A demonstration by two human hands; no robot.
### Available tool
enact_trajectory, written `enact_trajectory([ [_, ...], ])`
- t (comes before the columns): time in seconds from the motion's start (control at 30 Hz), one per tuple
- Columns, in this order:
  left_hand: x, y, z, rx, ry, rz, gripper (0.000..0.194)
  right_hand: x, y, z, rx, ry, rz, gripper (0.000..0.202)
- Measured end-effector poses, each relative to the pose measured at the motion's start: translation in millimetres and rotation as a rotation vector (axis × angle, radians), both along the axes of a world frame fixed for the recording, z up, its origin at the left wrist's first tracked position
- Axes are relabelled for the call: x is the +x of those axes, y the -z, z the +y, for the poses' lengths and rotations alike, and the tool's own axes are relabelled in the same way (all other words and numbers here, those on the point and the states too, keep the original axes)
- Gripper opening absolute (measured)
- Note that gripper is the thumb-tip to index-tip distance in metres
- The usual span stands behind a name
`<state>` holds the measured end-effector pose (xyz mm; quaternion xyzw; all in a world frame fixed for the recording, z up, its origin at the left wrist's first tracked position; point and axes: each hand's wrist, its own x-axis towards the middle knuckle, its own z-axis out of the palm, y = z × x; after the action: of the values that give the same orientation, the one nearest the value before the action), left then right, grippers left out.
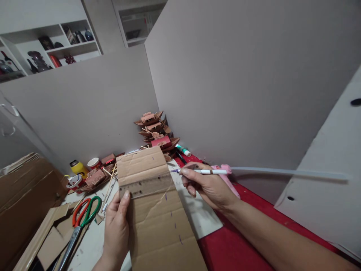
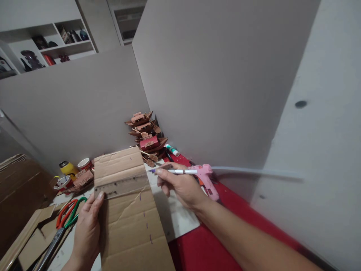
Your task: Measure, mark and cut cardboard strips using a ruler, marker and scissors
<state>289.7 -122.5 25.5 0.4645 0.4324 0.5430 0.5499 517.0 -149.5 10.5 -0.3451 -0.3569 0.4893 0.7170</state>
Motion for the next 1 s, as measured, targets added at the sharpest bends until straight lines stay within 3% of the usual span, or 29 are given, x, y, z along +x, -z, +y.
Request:
enact_trajectory([
  [0.3, 0.1, 0.1, 0.1, -0.023, 0.005, -0.003, 0.051, -0.5, -1.8, -0.4, 0.0, 0.014, -0.024, 0.035],
  [0.53, 1.5, -2.9, -0.8, 0.004, -0.026, 0.019, 0.052, 5.2, 9.4, -0.3, 0.125, 0.056, -0.211, 0.025],
  [1.0, -1.2, -2.4, -2.8, 0.001, 0.004, 0.013, 0.054, 1.9, 2.9, 2.4, 0.031, 0.018, -0.046, 0.031],
])
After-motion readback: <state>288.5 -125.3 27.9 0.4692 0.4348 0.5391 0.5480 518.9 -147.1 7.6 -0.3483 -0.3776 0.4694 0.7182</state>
